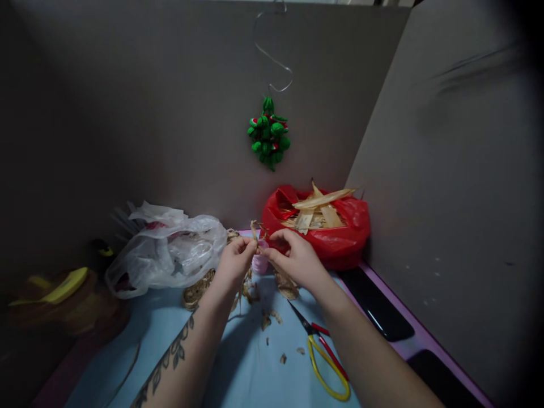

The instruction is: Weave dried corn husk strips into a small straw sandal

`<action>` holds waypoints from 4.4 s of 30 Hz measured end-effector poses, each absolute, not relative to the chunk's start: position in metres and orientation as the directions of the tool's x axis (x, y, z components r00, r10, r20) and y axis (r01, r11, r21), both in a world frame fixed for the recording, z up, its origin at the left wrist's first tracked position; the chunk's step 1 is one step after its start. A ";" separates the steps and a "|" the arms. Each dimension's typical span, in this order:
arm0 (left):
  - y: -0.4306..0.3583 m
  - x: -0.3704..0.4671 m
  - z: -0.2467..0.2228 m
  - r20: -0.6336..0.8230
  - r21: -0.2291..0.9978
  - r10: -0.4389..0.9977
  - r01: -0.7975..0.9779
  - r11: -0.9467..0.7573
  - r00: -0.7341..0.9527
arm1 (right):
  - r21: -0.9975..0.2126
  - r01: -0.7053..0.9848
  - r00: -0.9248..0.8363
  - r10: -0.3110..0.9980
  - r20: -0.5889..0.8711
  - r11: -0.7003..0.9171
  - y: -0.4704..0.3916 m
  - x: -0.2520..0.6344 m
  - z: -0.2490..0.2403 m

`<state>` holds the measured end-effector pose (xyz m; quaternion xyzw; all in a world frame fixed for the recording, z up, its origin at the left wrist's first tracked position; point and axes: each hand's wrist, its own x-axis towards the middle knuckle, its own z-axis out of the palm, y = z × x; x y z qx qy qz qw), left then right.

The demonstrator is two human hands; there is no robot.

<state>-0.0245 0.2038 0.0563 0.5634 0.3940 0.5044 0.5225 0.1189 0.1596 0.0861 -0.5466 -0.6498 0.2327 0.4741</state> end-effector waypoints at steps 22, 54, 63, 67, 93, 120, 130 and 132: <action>0.178 -0.018 0.062 0.474 0.666 0.867 0.580 -0.469 0.156 | -0.915 0.341 0.086 0.962 0.260 0.217 0.173 0.114 0.067; 0.176 -0.013 0.069 0.354 0.852 0.917 0.342 -0.397 0.183 | -0.982 0.075 0.253 0.949 0.187 0.173 0.173 0.107 0.064; 0.159 -0.017 0.081 0.342 0.440 0.830 0.706 -0.555 0.440 | -0.984 -0.089 0.181 0.974 0.137 0.155 0.181 0.113 0.060; 0.171 -0.026 0.083 0.497 0.531 0.810 0.629 -0.567 0.311 | -0.984 -0.085 0.129 0.981 0.148 0.159 0.182 0.114 0.060; 0.191 -0.022 0.067 0.324 0.835 0.891 0.347 -0.428 0.318 | -0.921 0.293 -0.047 0.966 0.253 0.256 0.174 0.122 0.072; 0.194 -0.019 0.062 0.283 0.954 0.931 0.030 -0.297 0.230 | -0.904 0.216 0.070 0.918 0.391 0.369 0.177 0.112 0.062; 0.190 -0.026 0.068 0.326 0.807 0.903 0.415 -0.420 0.279 | -0.966 0.064 0.037 0.967 0.252 0.250 0.181 0.120 0.061; 0.192 -0.031 0.071 0.320 0.795 0.905 0.441 -0.417 0.279 | -0.971 0.042 0.035 0.971 0.236 0.234 0.182 0.123 0.062</action>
